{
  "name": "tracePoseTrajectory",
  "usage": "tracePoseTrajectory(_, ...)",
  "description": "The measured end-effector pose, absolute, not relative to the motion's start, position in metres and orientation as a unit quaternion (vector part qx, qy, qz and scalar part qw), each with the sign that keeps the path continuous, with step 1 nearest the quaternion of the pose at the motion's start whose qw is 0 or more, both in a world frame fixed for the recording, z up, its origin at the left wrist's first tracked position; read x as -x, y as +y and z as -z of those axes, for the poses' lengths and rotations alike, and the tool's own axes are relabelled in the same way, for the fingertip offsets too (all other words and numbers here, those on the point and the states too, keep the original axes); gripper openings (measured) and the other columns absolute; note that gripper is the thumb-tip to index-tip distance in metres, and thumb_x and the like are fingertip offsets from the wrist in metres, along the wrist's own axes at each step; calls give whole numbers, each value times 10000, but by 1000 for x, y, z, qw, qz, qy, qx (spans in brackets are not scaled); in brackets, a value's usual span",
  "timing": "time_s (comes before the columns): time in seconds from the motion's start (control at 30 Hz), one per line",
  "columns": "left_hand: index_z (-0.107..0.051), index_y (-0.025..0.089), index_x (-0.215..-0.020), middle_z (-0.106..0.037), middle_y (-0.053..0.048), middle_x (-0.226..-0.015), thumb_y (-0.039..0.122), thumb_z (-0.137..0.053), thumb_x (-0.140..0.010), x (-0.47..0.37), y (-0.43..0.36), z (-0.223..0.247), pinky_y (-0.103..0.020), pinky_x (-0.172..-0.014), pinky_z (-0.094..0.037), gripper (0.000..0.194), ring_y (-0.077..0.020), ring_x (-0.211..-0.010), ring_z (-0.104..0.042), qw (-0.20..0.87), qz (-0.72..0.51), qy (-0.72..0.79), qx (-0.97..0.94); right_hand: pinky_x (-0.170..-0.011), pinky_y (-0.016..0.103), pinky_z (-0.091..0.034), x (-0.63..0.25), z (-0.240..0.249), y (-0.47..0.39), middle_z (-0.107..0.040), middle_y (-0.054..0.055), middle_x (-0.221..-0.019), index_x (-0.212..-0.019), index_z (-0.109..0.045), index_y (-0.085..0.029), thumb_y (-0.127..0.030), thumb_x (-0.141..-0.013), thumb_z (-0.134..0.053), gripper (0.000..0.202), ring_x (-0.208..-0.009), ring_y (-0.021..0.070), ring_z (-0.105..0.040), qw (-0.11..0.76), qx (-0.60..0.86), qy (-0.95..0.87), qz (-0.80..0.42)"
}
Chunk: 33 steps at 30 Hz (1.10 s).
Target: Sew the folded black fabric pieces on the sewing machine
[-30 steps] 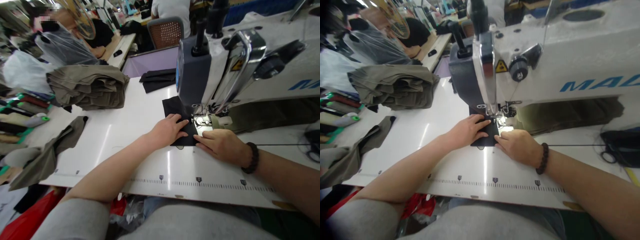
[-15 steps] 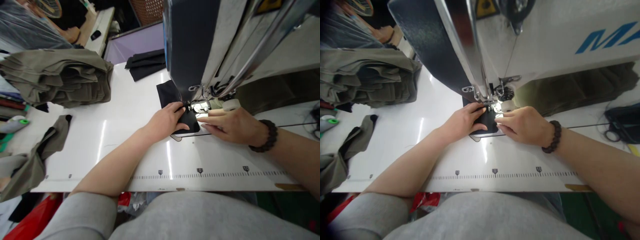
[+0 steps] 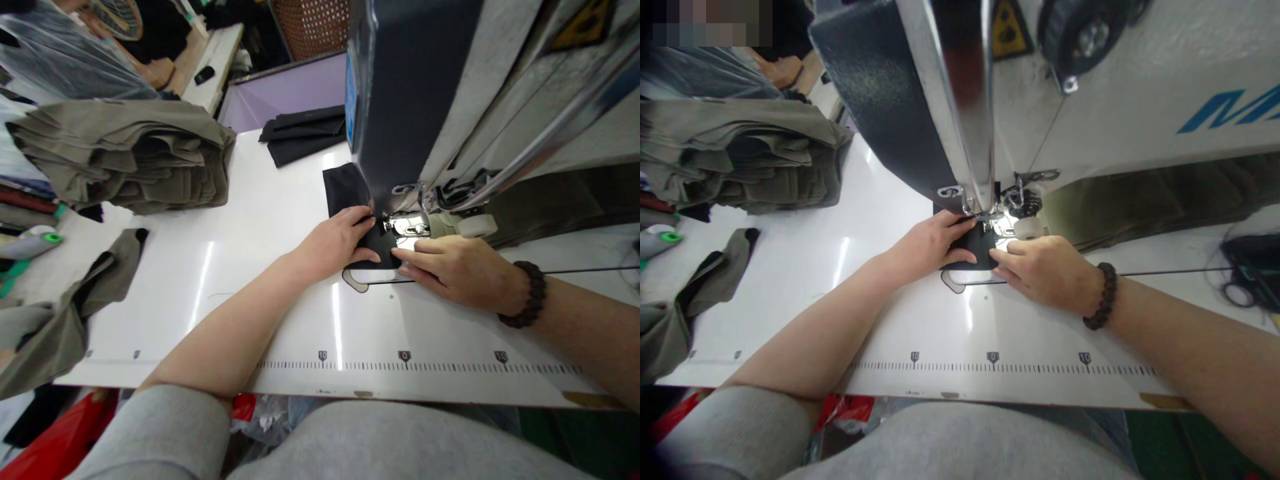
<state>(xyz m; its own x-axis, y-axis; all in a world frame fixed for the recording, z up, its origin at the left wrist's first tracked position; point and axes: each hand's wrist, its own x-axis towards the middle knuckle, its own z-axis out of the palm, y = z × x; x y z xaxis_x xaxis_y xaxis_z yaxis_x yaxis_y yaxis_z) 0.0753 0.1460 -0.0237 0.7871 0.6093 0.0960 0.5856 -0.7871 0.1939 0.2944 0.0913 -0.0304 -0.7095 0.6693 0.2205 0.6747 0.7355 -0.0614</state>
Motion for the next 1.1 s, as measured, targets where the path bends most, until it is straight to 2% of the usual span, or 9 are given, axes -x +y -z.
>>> tracePoseTrajectory(0.2, -502, 31, -1170, -493, -175, -1207, 486, -540, -799, -76, 147, 23, -366, -939, -429, 588, -266, -1175, -440, 79, -73, 316, -942, -539, 251, -363, -293, 31, 91, -630, 33, -749, -1006, -621, -157, -357, -928, -320, 370, -665, 124, -572, 125, 371, -920, 7)
tracePoseTrajectory(0.67, -505, 34, -1174, -496, -173, -1197, 472, -554, -795, -77, 148, 20, -358, -925, -437, 581, -268, -1159, -455, 81, -61, 325, -940, -516, 248, -342, -291, 31, 91, -617, 19, -710, -981, -619, -153, -359, -924, -334, 357, -639, 124, -569, 134, 373, -918, -1)
tracePoseTrajectory(0.83, -518, 22, -1156, -499, -195, -1198, 460, -549, -800, -76, 151, 24, -371, -905, -450, 565, -279, -1152, -459, 72, -77, 322, -941, -533, 252, -341, -291, 31, 92, -634, 35, -770, -1035, -602, -143, -353, -919, -349, 349, -652, 125, -565, 124, 389, -913, -9)
tracePoseTrajectory(0.9, -555, 47, -1115, -519, -181, -1182, 422, -540, -821, -75, 149, 22, -372, -893, -458, 476, -269, -1120, -483, 66, -90, 297, -948, -529, 257, -329, -291, 31, 92, -631, 35, -767, -1029, -608, -151, -351, -919, -348, 347, -635, 123, -555, 121, 383, -916, -7)
tracePoseTrajectory(1.0, -636, 108, -961, -592, -107, -1086, 283, -458, -895, -75, 139, 16, -333, -868, -468, 258, -211, -1008, -545, 78, -82, 218, -969, -506, 274, -295, -291, 28, 89, -591, 20, -665, -943, -639, -158, -348, -922, -335, 360, -562, 120, -517, 123, 343, -931, 5)
tracePoseTrajectory(1.1, -654, 122, -879, -627, -76, -1002, 205, -377, -925, -77, 129, 8, -300, -842, -474, 292, -180, -947, -562, 91, -60, 177, -978, -490, 288, -266, -291, 26, 87, -542, 6, -589, -872, -654, -159, -343, -924, -327, 379, -511, 118, -477, 130, 321, -938, 14)
